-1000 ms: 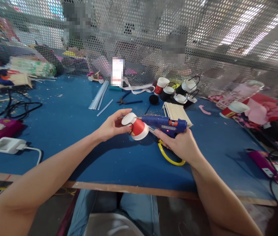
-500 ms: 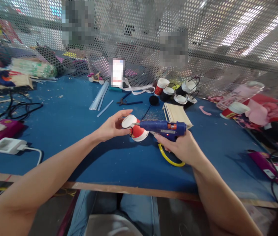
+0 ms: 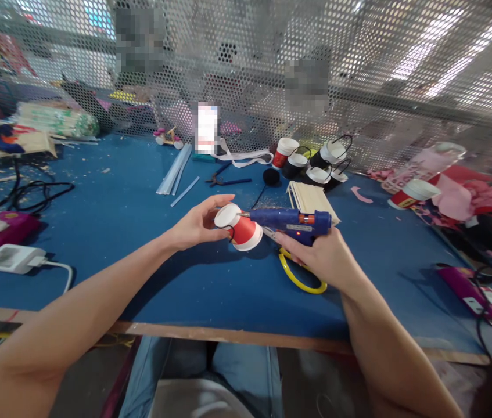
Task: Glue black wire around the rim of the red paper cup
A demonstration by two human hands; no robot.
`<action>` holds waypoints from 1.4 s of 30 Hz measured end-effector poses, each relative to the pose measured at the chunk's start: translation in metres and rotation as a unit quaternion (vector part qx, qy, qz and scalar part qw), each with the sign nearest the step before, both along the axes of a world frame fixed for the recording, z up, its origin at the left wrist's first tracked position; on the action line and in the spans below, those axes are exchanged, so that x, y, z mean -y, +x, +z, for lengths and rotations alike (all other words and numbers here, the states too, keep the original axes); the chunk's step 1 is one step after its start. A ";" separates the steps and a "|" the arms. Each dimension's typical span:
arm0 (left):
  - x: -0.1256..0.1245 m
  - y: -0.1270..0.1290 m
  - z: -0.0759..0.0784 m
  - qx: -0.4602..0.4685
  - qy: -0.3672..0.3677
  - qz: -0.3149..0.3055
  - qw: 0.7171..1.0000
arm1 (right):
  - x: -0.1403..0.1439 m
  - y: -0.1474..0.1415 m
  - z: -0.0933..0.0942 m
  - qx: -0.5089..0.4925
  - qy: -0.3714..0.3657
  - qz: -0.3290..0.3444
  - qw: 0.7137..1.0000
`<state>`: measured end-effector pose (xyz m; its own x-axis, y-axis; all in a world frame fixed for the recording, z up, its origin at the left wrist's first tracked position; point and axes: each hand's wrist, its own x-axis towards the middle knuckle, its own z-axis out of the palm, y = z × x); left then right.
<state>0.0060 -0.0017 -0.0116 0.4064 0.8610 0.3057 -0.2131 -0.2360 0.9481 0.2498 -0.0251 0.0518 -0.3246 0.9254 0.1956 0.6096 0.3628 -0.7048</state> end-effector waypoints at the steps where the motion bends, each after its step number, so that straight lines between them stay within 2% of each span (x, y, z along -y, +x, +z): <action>1: 0.000 0.000 0.000 -0.001 -0.004 0.003 1.000 | -0.001 0.000 -0.001 0.003 0.007 0.002 1.000; 5: 0.001 0.000 0.001 -0.005 -0.011 0.005 1.000 | -0.004 0.000 -0.002 0.000 0.031 -0.011 0.999; 11: 0.000 -0.001 0.002 -0.007 0.001 -0.008 1.000 | 0.001 -0.001 -0.001 0.001 -0.003 -0.004 1.000; 16: 0.002 0.000 0.002 -0.009 -0.011 -0.013 1.000 | -0.001 -0.002 -0.002 -0.008 0.013 -0.035 0.999; 19: 0.002 0.000 0.002 -0.011 -0.012 -0.025 1.000 | -0.001 -0.003 0.000 -0.004 0.013 -0.025 1.000; 23: 0.001 -0.001 0.002 -0.010 -0.009 -0.015 1.000 | 0.001 -0.002 0.003 0.020 0.017 0.001 1.000; 28: 0.002 0.001 0.003 -0.004 -0.021 -0.004 1.000 | 0.001 -0.002 0.002 0.011 0.003 -0.036 0.999; 42: 0.001 0.000 0.001 -0.001 -0.029 -0.001 1.000 | 0.004 -0.002 -0.004 0.014 -0.007 -0.034 0.999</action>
